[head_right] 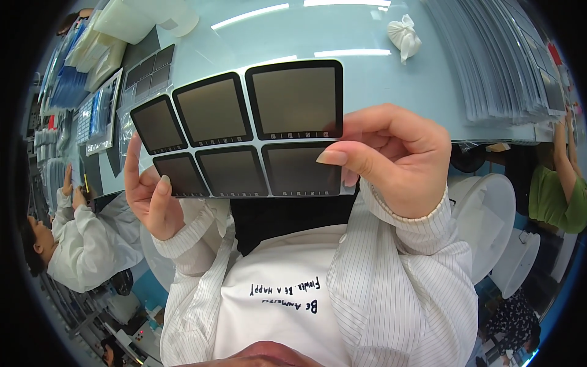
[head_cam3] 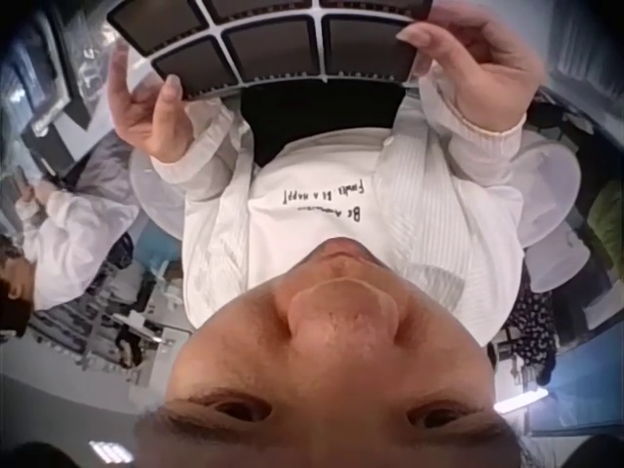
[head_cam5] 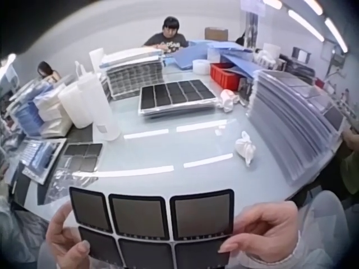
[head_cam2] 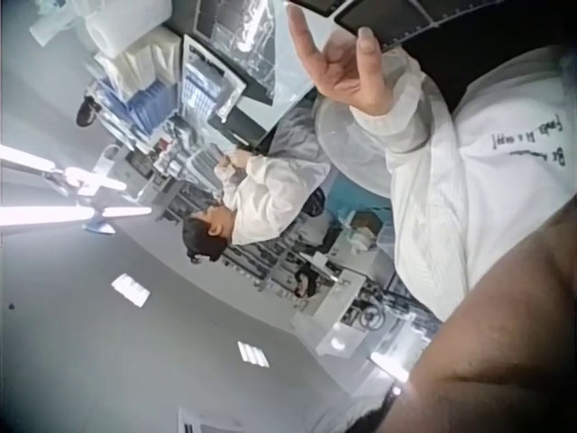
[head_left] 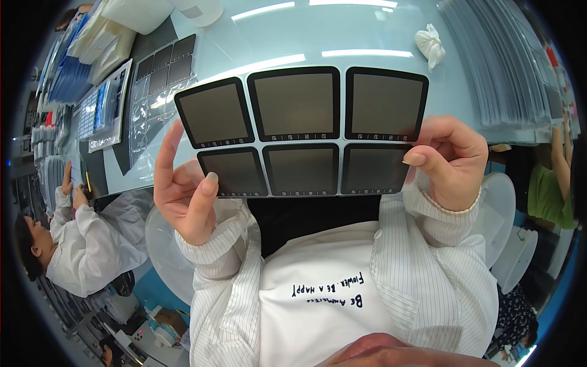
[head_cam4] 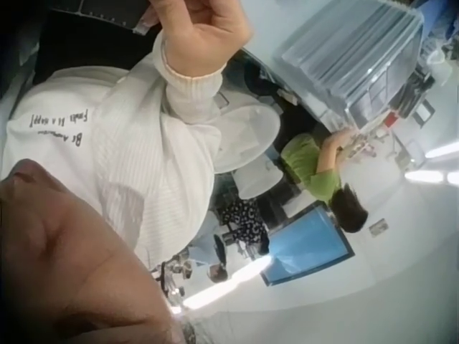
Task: Inspecting sheets of small rectangular components, wiping them with a cloth, and organizing them at a workstation.
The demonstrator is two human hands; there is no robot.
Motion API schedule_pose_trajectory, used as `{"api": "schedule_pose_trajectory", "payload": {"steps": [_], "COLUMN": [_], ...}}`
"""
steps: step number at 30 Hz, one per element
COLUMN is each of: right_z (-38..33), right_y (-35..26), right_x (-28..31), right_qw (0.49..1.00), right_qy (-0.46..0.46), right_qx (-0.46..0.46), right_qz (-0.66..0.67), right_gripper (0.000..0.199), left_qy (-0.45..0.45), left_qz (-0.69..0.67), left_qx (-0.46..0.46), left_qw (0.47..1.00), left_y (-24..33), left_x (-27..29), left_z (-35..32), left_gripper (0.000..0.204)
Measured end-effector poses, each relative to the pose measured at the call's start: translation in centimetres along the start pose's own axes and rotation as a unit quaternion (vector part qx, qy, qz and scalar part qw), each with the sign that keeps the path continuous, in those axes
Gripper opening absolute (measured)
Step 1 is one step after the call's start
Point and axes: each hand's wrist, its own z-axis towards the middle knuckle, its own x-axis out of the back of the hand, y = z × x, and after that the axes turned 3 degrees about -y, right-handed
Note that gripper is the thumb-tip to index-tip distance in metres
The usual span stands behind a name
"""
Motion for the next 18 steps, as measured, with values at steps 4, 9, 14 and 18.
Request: {"api": "schedule_pose_trajectory", "payload": {"steps": [4, 9, 14, 18], "right_z": [0.1, 0.7, 2.4, 2.5], "right_y": [0.2, 1.0, 0.4, -0.3], "right_x": [-0.4, -0.9, -0.8, 0.0], "right_qw": [1.000, 0.996, 0.977, 0.980], "right_qy": [0.023, 0.066, 0.167, 0.159], "right_qx": [0.014, 0.052, 0.125, 0.120], "right_qz": [0.012, 0.024, 0.038, 0.011], "right_gripper": [0.011, 0.010, 0.012, 0.015], "left_qy": [0.015, 0.119, -0.077, -0.152], "left_qz": [0.004, -0.140, -0.152, -0.057], "left_qx": [0.010, 0.038, 0.013, 0.026], "left_qw": [1.000, 0.982, 0.985, 0.986], "left_y": [-0.1, -0.4, -1.6, -0.9], "left_x": [-0.1, -2.8, -0.9, -0.7], "left_z": [-0.1, -0.2, -0.6, 0.2], "left_gripper": [0.073, 0.073, 0.027, 0.024]}}
